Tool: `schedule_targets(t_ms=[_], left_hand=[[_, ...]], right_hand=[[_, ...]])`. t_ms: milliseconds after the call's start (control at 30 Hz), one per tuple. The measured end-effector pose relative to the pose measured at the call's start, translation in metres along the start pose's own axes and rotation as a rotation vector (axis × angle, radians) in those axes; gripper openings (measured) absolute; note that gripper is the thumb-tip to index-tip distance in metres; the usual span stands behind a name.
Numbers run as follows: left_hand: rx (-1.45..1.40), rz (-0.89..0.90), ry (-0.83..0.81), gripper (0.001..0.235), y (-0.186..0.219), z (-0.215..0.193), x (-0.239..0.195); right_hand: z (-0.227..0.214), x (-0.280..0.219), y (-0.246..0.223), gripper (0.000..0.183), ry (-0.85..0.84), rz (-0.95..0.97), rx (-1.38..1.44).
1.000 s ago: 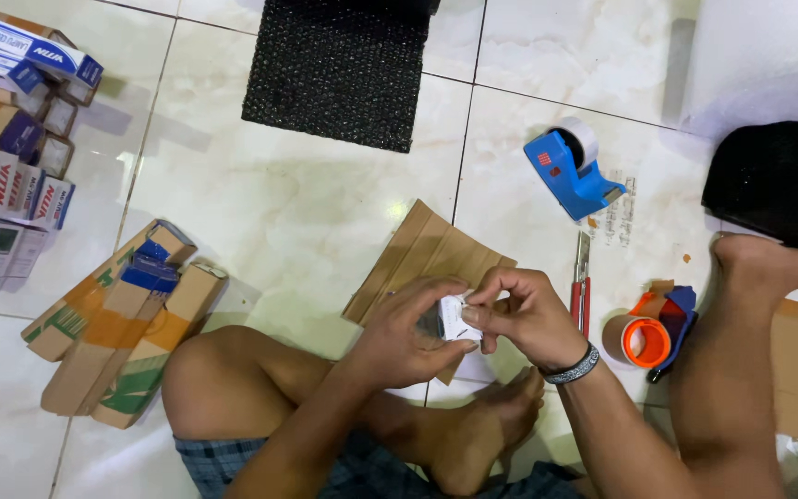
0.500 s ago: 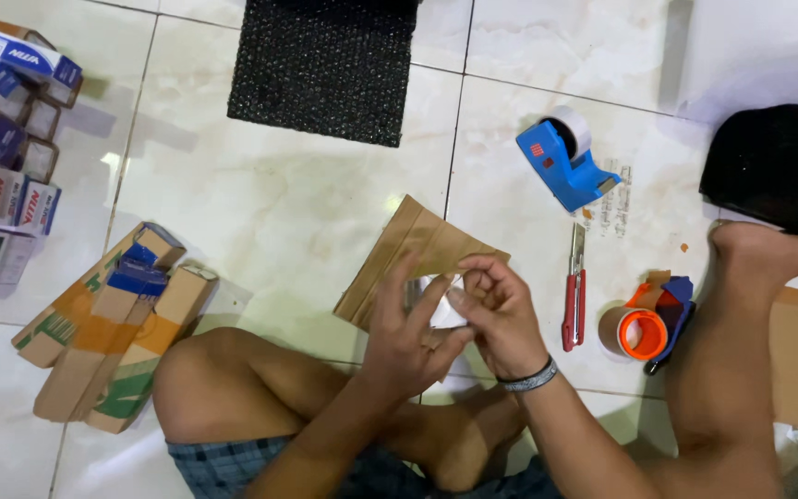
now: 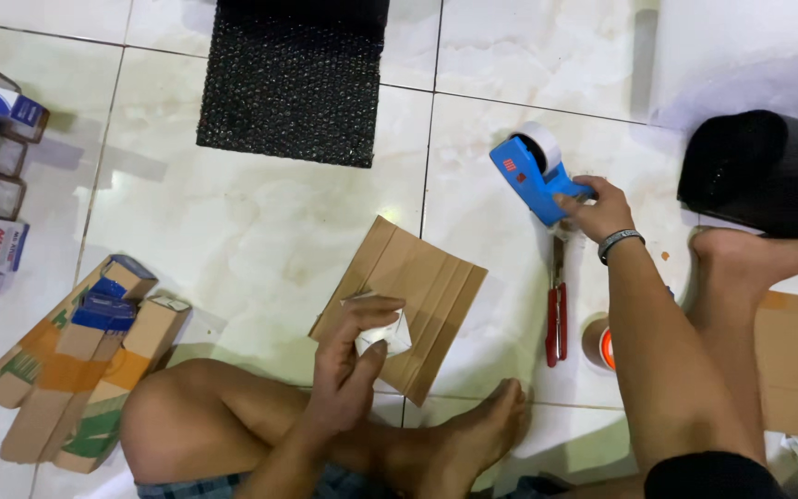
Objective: The person cuts a piece of cardboard, places a small white box inside, and seals it with tape. They then wrap the sealed package in black bubble wrap and secure it with tape. Finally, they write on the wrapped package with a marker.
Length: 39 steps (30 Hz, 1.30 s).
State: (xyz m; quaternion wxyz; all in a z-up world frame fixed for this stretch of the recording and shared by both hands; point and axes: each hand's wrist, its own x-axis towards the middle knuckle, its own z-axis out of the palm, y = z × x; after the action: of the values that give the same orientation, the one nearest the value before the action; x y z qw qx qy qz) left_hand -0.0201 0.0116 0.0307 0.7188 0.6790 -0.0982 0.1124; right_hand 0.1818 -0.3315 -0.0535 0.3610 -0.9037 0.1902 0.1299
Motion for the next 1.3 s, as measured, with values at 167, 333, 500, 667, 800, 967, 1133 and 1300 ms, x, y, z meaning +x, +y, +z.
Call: schedule_targets(t_ms=[167,333,500,667,800,967,1133,1300], left_hand=[[0.178,0.171,-0.081,0.011,-0.008,-0.009,0.011],[0.379,0.347,-0.135,0.018,-0.022,-0.013,0.013],[0.388,0.417,-0.021,0.014,-0.02,-0.012,0.013],[0.376,0.428,-0.039,0.027,-0.02,-0.021,0.0],[0.447,0.354,0.002,0.021,-0.006,-0.019,-0.006],[0.636,0.39,0.06,0.02,-0.003,-0.022,-0.018],[0.566,0.414,0.138,0.018,-0.005,-0.024,-0.025],[0.621,0.426,0.138,0.013,-0.005,-0.025,-0.031]], right_hand=[[0.003,-0.013,-0.027,0.034,-0.073,0.21,0.029],[-0.01,-0.009,-0.049,0.042,0.073,0.331,0.1],[0.002,-0.034,-0.024,0.022,-0.02,0.532,0.566],[0.043,-0.068,0.036,0.027,0.284,0.266,0.72],[0.027,-0.051,0.048,0.014,0.449,0.339,0.199],[0.031,-0.125,-0.016,0.014,0.416,0.23,0.839],[0.084,-0.228,-0.063,0.004,-0.003,-0.126,1.016],[0.105,-0.274,-0.095,0.009,-0.238,-0.184,0.986]])
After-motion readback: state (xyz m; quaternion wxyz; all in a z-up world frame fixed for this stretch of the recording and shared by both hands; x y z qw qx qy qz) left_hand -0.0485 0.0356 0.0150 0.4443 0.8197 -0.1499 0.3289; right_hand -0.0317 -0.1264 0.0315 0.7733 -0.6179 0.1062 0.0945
